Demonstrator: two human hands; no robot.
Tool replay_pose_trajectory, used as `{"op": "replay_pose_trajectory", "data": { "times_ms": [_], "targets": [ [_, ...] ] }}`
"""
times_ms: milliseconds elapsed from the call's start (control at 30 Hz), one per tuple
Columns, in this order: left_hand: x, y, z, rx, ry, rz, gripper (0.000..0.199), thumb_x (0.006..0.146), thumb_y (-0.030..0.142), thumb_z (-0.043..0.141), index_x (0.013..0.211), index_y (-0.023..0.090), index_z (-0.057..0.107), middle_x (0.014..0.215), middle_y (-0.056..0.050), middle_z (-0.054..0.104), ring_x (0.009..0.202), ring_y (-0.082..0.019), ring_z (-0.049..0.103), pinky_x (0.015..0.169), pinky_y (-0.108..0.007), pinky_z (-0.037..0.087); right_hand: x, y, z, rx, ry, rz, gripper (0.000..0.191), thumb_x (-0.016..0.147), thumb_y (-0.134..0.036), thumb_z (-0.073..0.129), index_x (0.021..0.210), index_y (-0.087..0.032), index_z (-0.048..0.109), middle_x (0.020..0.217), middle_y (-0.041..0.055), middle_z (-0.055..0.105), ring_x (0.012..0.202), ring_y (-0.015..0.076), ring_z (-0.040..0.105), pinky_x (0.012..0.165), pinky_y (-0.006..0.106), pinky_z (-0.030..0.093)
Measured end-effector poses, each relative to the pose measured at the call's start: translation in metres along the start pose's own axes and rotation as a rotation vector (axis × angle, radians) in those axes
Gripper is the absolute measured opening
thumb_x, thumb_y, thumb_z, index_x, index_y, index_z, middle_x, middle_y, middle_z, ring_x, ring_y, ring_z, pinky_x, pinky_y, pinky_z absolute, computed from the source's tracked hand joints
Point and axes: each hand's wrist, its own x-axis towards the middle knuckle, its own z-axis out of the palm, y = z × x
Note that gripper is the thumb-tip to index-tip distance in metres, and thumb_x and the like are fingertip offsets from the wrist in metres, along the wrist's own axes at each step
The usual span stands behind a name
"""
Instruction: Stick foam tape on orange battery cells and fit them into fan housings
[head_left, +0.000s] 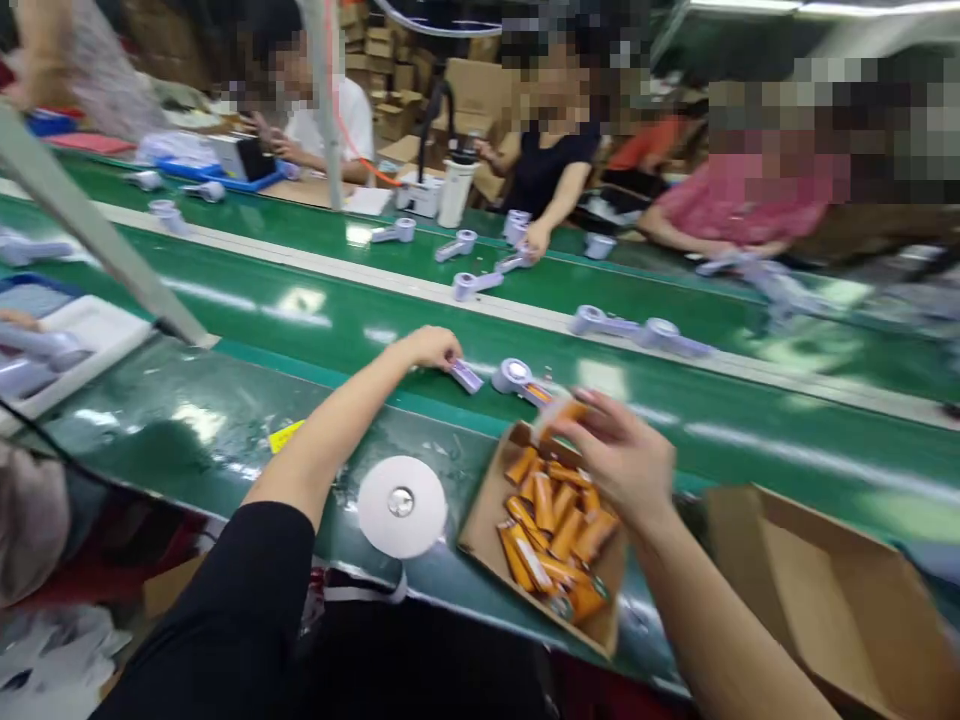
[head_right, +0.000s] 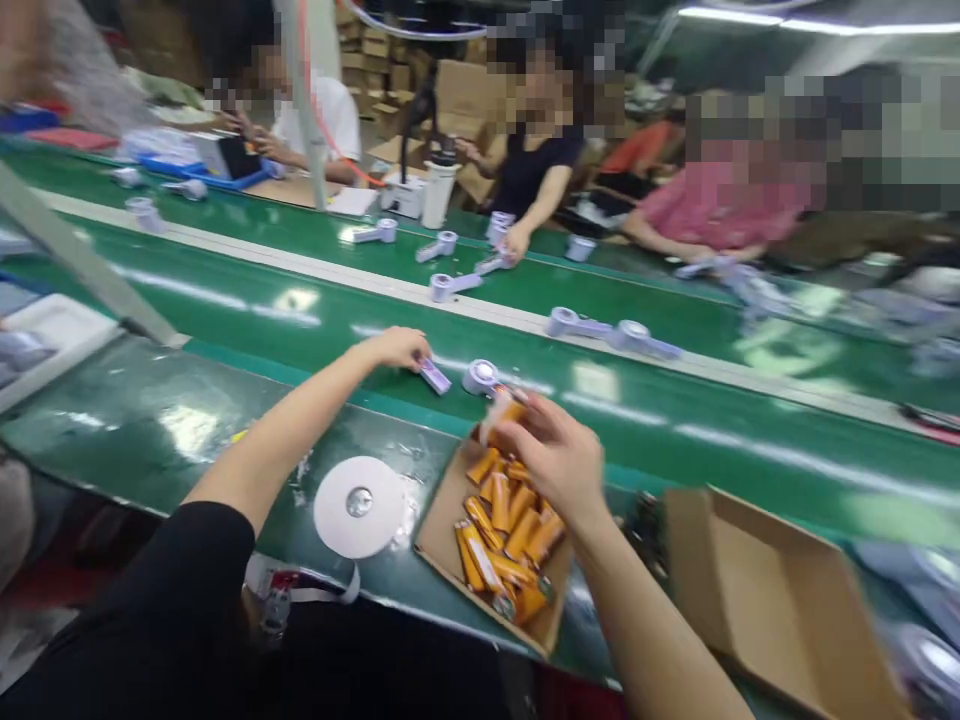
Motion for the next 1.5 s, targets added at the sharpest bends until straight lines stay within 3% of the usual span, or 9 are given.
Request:
{"op": "replay_pose_trajectory", "data": {
  "times_ms": [167, 300, 600, 900, 1100, 1200, 1300, 1433, 1500],
  "targets": [
    [0.019, -0.018, -0.013, -0.072, -0.042, -0.061, 0.011, 0.084, 0.032, 0.077, 0.092, 0.025, 0.078, 0.103, 0.0, 0.082, 0.098, -0.02, 0.073, 0.081, -0.026, 0.049, 0.088, 0.021, 0.061, -0.035, -0.246, 0.038, 0.053, 0.087, -0.034, 0.076, 0.136, -0.013, 0.071, 0.111, 0.0125, 0.085, 0.101, 0.0269, 0.083, 0.098, 0.043, 0.069],
    [0.019, -0.013, -0.007, -0.113, 0.004, -0.133, 0.027, 0.099, 0.043, 0.072, 0.107, 0.018, 0.075, 0.114, -0.007, 0.079, 0.104, -0.023, 0.072, 0.095, -0.038, 0.055, 0.111, 0.039, 0.096, -0.177, -0.32, 0.01, 0.044, 0.089, -0.022, 0.074, 0.132, -0.015, 0.072, 0.118, 0.0129, 0.084, 0.11, 0.0241, 0.082, 0.104, 0.038, 0.064],
    [0.036, -0.01, 0.002, -0.152, 0.028, -0.181, 0.018, 0.094, 0.037, 0.07, 0.107, 0.026, 0.074, 0.114, -0.003, 0.08, 0.108, -0.023, 0.071, 0.09, -0.027, 0.049, 0.112, 0.042, 0.092, -0.549, -0.449, 0.012, 0.039, 0.101, -0.029, 0.074, 0.139, -0.024, 0.068, 0.109, 0.0074, 0.085, 0.104, 0.0262, 0.08, 0.097, 0.037, 0.06],
    [0.052, 0.005, 0.007, -0.22, 0.092, -0.208, 0.02, 0.099, 0.033, 0.064, 0.114, 0.025, 0.074, 0.123, -0.005, 0.08, 0.117, -0.025, 0.069, 0.096, -0.029, 0.047, 0.107, 0.032, 0.095, -0.864, -0.6, 0.051, 0.043, 0.105, -0.03, 0.065, 0.148, -0.021, 0.066, 0.125, 0.0208, 0.079, 0.116, 0.0385, 0.074, 0.1, 0.044, 0.056],
    [0.049, 0.013, 0.006, -0.244, 0.133, -0.215, 0.016, 0.098, 0.034, 0.067, 0.108, 0.025, 0.074, 0.121, -0.005, 0.08, 0.116, -0.025, 0.069, 0.098, -0.03, 0.048, 0.119, 0.02, 0.105, -0.891, -0.695, 0.067, 0.038, 0.104, -0.035, 0.069, 0.134, -0.014, 0.077, 0.133, 0.0274, 0.075, 0.123, 0.0448, 0.072, 0.106, 0.053, 0.055],
    [0.049, 0.023, -0.002, -0.263, 0.154, -0.227, 0.022, 0.098, 0.031, 0.062, 0.114, 0.02, 0.073, 0.122, -0.01, 0.08, 0.113, -0.027, 0.071, 0.101, -0.035, 0.051, 0.127, 0.01, 0.086, -0.818, -0.731, 0.047, 0.043, 0.106, -0.034, 0.067, 0.146, -0.019, 0.072, 0.14, 0.0185, 0.075, 0.129, 0.0365, 0.072, 0.111, 0.045, 0.054],
    [0.027, 0.04, -0.009, -0.293, 0.215, -0.229, 0.045, 0.099, 0.032, 0.057, 0.14, 0.015, 0.062, 0.141, -0.018, 0.072, 0.127, -0.029, 0.067, 0.111, -0.042, 0.051, 0.103, -0.005, 0.039, -0.621, -0.557, -0.002, 0.049, 0.11, -0.029, 0.061, 0.158, -0.021, 0.061, 0.151, 0.0112, 0.07, 0.136, 0.0272, 0.069, 0.118, 0.04, 0.051],
    [-0.077, 0.055, 0.009, -0.341, 0.251, 0.013, 0.059, 0.099, 0.048, 0.063, 0.15, 0.018, 0.056, 0.157, -0.015, 0.062, 0.145, -0.03, 0.057, 0.122, -0.046, 0.045, -0.004, -0.032, -0.044, -0.263, -0.318, -0.104, 0.032, 0.107, -0.031, 0.064, 0.135, -0.022, 0.078, 0.137, 0.009, 0.079, 0.123, 0.0253, 0.077, 0.106, 0.04, 0.062],
    [-0.149, 0.055, 0.027, -0.295, 0.053, 0.269, 0.059, 0.093, 0.058, 0.074, 0.142, 0.026, 0.066, 0.152, -0.009, 0.067, 0.148, -0.035, 0.055, 0.123, -0.05, 0.046, -0.07, -0.046, -0.074, -0.127, -0.359, -0.149, 0.021, 0.106, -0.03, 0.069, 0.12, -0.024, 0.083, 0.117, 0.005, 0.085, 0.107, 0.0211, 0.082, 0.096, 0.032, 0.065]
  ]
}}
